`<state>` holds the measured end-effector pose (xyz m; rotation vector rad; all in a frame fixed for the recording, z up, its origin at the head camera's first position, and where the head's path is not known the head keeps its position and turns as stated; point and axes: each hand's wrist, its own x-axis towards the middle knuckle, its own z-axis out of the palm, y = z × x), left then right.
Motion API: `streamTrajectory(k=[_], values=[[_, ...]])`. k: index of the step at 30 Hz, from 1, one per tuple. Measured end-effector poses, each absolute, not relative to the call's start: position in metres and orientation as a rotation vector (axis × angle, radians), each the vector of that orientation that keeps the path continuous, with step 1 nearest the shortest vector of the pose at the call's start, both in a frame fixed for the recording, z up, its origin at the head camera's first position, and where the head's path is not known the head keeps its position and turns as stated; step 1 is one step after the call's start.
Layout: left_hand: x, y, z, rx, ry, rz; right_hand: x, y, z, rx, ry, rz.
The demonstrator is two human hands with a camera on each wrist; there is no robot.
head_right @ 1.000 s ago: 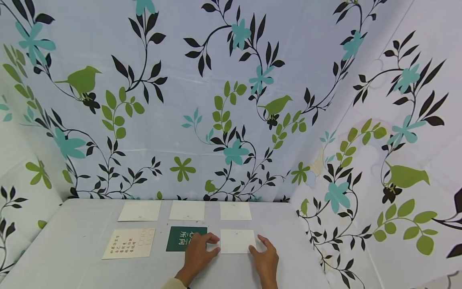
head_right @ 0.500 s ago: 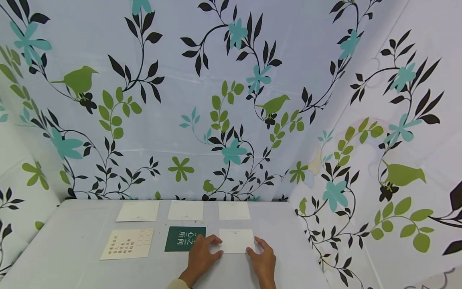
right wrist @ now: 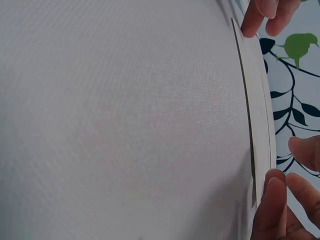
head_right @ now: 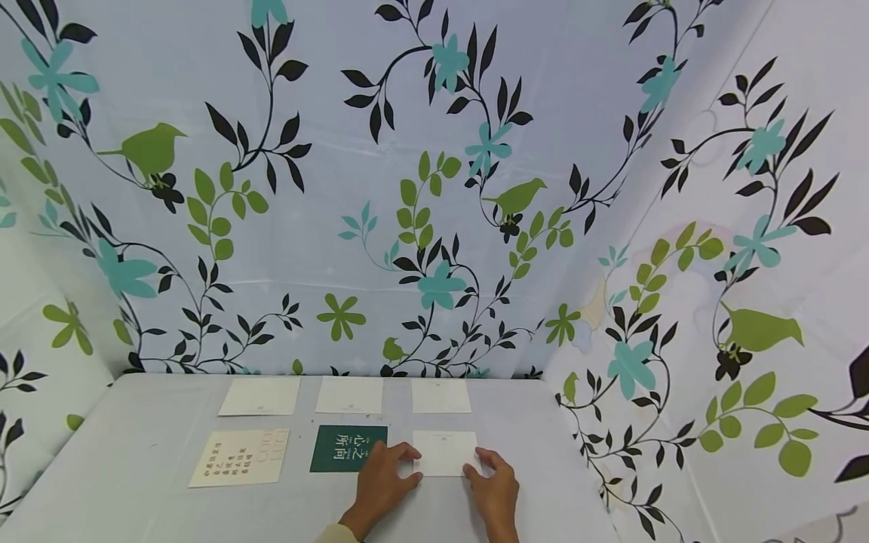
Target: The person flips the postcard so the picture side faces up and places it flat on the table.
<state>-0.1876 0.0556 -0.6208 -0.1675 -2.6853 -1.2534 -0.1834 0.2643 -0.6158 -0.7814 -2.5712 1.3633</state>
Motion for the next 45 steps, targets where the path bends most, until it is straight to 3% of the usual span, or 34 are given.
streamTrajectory(k=[8, 22, 45], values=[[-0.188, 0.053, -0.621, -0.163, -2.711, -1.261, -0.187, 0.270, -0.612, -0.800, -2.502, 1.327], [-0.187, 0.053, -0.620, -0.173, -2.685, -1.259, -0.196, 0.294, -0.626, -0.806, -2.335, 1.752], [-0.196, 0.053, -0.617, -0.129, -2.668, -1.419, -0.188, 0.309, -0.611, -0.770, -2.324, 1.884]])
